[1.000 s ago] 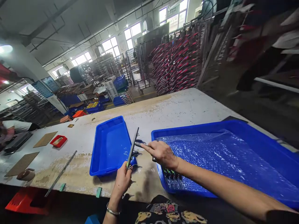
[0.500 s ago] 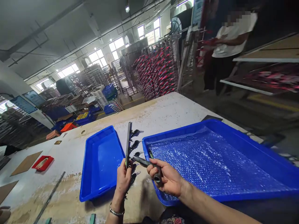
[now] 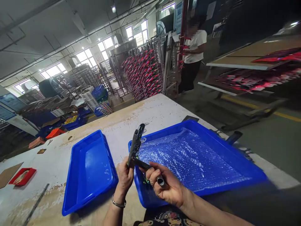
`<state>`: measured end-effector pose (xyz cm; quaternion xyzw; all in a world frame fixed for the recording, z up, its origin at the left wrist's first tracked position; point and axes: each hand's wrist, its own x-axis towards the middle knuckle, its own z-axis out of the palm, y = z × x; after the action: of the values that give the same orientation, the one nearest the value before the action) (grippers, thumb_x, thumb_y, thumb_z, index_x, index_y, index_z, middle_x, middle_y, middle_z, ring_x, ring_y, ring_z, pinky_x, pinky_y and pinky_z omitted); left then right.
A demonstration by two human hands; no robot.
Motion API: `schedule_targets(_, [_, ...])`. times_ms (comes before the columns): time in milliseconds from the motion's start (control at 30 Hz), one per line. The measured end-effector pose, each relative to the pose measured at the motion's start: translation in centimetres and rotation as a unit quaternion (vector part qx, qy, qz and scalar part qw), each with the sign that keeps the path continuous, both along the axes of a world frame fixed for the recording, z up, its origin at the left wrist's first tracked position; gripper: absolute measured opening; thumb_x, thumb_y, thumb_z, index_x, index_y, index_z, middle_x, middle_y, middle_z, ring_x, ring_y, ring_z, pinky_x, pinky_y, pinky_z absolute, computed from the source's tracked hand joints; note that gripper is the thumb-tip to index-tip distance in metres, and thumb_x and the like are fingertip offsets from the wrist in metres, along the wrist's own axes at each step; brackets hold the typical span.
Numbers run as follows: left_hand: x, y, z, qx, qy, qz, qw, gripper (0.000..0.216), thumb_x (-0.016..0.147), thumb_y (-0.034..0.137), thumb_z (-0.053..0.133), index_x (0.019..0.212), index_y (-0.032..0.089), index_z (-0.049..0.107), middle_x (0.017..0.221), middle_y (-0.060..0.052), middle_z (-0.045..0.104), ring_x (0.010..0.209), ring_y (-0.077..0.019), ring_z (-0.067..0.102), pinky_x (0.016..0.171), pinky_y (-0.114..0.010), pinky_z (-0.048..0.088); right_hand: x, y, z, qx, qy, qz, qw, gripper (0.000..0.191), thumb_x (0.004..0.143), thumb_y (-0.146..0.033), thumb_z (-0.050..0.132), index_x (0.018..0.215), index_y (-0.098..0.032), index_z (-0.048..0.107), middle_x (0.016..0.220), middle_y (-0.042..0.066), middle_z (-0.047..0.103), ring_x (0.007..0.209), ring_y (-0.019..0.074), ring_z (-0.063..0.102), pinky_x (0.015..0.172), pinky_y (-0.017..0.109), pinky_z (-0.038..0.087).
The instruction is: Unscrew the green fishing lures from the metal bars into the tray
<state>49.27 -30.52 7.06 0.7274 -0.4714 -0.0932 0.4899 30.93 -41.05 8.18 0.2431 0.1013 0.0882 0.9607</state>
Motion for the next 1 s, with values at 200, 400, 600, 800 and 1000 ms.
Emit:
schedule_targets(200, [-6.7, -4.4, -0.8, -0.097, -0.031, 0.010, 0.995, 0.017, 0.093, 0.029, 0.054, 0.089, 0.019, 0.066, 0.078, -0.003, 0.066, 0.068, -0.0163, 0.057, 0.067, -0.027, 0.049, -6.2, -4.4, -0.8, 0.038, -0.067, 0.036, 0.996, 0.032, 0.097, -0.035, 0.059, 0.120, -0.015, 0.049, 0.067, -0.010, 0.058, 0.052, 0.0031, 0.061, 0.046, 0.010, 0.035])
schedule_targets(400, [-10.8, -7.6, -3.3, -0.099, -0.024, 0.030, 0.994, 0.018, 0.094, 0.030, 0.055, 0.085, 0.019, 0.065, 0.077, -0.004, 0.065, 0.068, -0.0164, 0.057, 0.065, -0.026, 0.048, -10.8, -7.5, 0.0, 0.029, -0.075, 0.037, 0.996, 0.032, 0.100, -0.035, 0.055, 0.124, -0.015, 0.047, 0.068, -0.009, 0.057, 0.054, 0.0028, 0.062, 0.047, 0.009, 0.037])
schedule_targets(600, [-10.9, -9.4, -3.2, -0.068, -0.008, -0.029, 0.997, 0.019, 0.093, 0.036, 0.057, 0.087, 0.019, 0.064, 0.078, -0.004, 0.063, 0.070, -0.0176, 0.056, 0.068, -0.028, 0.047, -11.7, -9.5, 0.7, -0.238, -0.010, -0.015, 0.971, 0.019, 0.097, -0.032, 0.060, 0.104, -0.015, 0.056, 0.066, -0.008, 0.055, 0.050, 0.0029, 0.056, 0.045, 0.010, 0.037])
schedule_targets(800, [-9.6, -12.5, -1.3, 0.084, -0.011, -0.148, 0.985, 0.015, 0.097, 0.031, 0.051, 0.092, 0.019, 0.058, 0.075, 0.000, 0.058, 0.064, -0.0140, 0.047, 0.063, -0.025, 0.037, -12.0, -13.4, -1.1, -0.816, 0.109, -0.194, 0.534, 0.038, 0.090, -0.039, 0.059, 0.111, -0.010, 0.072, 0.080, 0.004, 0.067, 0.067, 0.0137, 0.061, 0.052, 0.021, 0.048])
schedule_targets(1000, [-9.4, -15.3, -2.2, 0.129, 0.044, -0.127, 0.982, 0.018, 0.096, 0.035, 0.051, 0.087, 0.020, 0.055, 0.067, 0.003, 0.053, 0.058, -0.0132, 0.042, 0.058, -0.024, 0.030, -11.9, -14.3, -2.5, -0.844, 0.199, -0.230, 0.441, 0.033, 0.089, -0.030, 0.066, 0.121, -0.022, 0.069, 0.086, 0.005, 0.068, 0.077, 0.0170, 0.063, 0.066, 0.026, 0.052])
